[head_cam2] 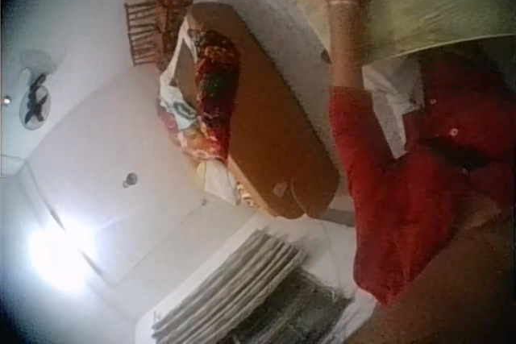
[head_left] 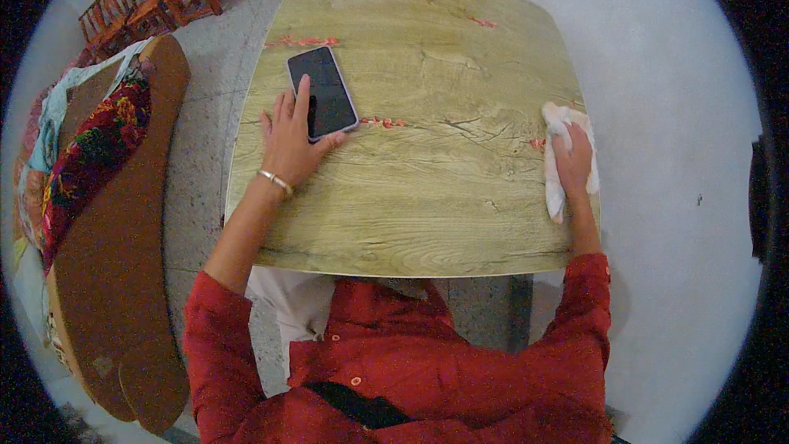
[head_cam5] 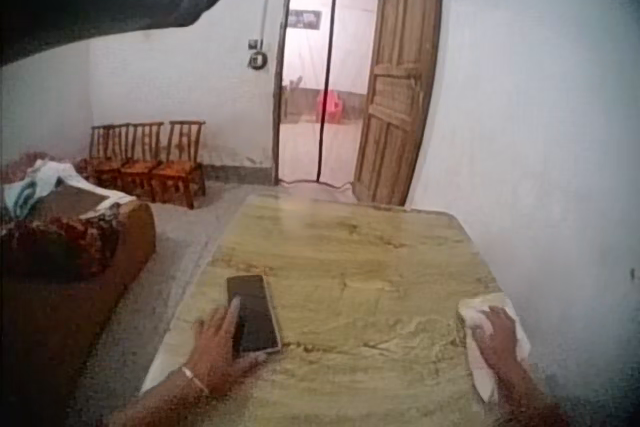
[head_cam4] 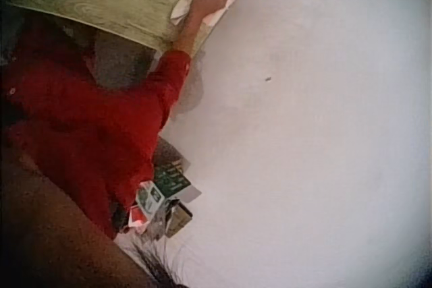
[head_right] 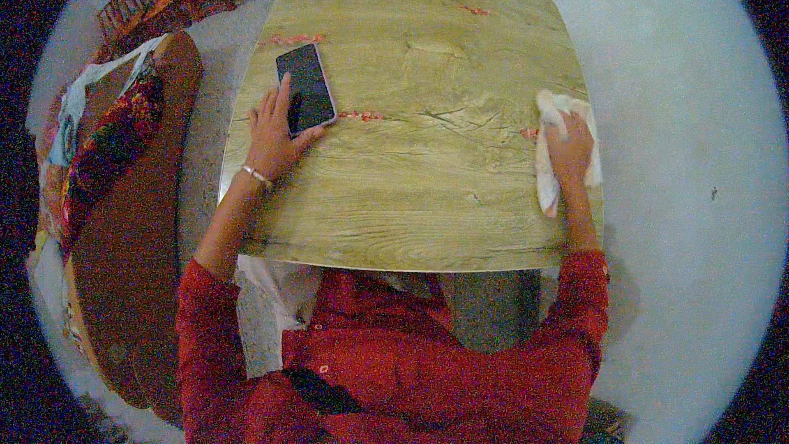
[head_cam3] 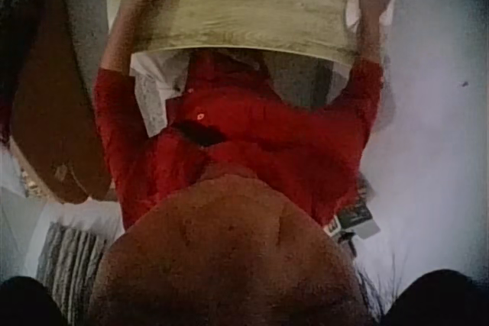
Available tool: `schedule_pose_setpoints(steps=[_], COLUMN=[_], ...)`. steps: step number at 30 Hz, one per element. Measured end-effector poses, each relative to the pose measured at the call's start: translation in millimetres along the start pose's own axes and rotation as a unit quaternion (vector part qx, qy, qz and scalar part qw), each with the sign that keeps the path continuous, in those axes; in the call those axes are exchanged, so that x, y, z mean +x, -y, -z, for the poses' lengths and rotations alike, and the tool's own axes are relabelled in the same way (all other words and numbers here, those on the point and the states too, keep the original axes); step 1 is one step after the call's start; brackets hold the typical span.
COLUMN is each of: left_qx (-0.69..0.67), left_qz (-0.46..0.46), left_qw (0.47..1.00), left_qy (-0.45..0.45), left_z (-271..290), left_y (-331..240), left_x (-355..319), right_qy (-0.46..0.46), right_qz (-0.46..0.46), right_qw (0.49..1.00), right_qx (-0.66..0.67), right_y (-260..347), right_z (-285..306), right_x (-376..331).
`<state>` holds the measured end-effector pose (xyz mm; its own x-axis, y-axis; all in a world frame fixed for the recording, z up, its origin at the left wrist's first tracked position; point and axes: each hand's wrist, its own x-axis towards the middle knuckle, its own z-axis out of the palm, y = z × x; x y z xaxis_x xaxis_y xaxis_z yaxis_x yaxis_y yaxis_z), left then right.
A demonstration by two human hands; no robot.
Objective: The person wipes the surface of a light-colored table with a white cloth, moving the cloth in circular and back-and-forth motions across the tabletop. A smartphone rests on the table during the cleaning.
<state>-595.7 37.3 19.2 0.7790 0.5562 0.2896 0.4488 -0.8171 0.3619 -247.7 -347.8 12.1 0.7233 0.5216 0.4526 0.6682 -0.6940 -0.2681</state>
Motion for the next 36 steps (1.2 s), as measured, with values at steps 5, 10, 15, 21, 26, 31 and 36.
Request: schedule_pose_setpoints(steps=[5,10,15,21,26,31,36], left_qx=[-0.012,-0.062,0.128,0.121,0.064,0.087,0.101], left_qz=[0.045,0.05,0.142,0.159,0.185,0.201,0.2], left_qw=[0.999,0.997,0.98,0.977,0.978,0.972,0.972], left_qy=[0.005,0.007,0.058,0.071,0.067,0.085,0.065], left_z=[-14,-28,-3,16,19,22,26], left_y=[17,72,76,68,63,62,56], left_x=[36,42,1,-7,-10,-10,-12], right_qy=[0.007,0.111,0.057,-0.028,0.035,0.02,-0.026], right_qz=[0.089,0.13,-0.044,-0.157,0.024,-0.056,-0.17], right_qw=[0.996,0.983,0.997,0.981,0.998,0.996,0.975], right_qx=[0.024,0.066,-0.043,-0.11,-0.055,-0.064,-0.143], right_y=[45,105,40,9,101,76,6], right_z=[-23,30,77,39,36,82,73], right_x=[16,-62,-131,-73,-98,-163,-136])
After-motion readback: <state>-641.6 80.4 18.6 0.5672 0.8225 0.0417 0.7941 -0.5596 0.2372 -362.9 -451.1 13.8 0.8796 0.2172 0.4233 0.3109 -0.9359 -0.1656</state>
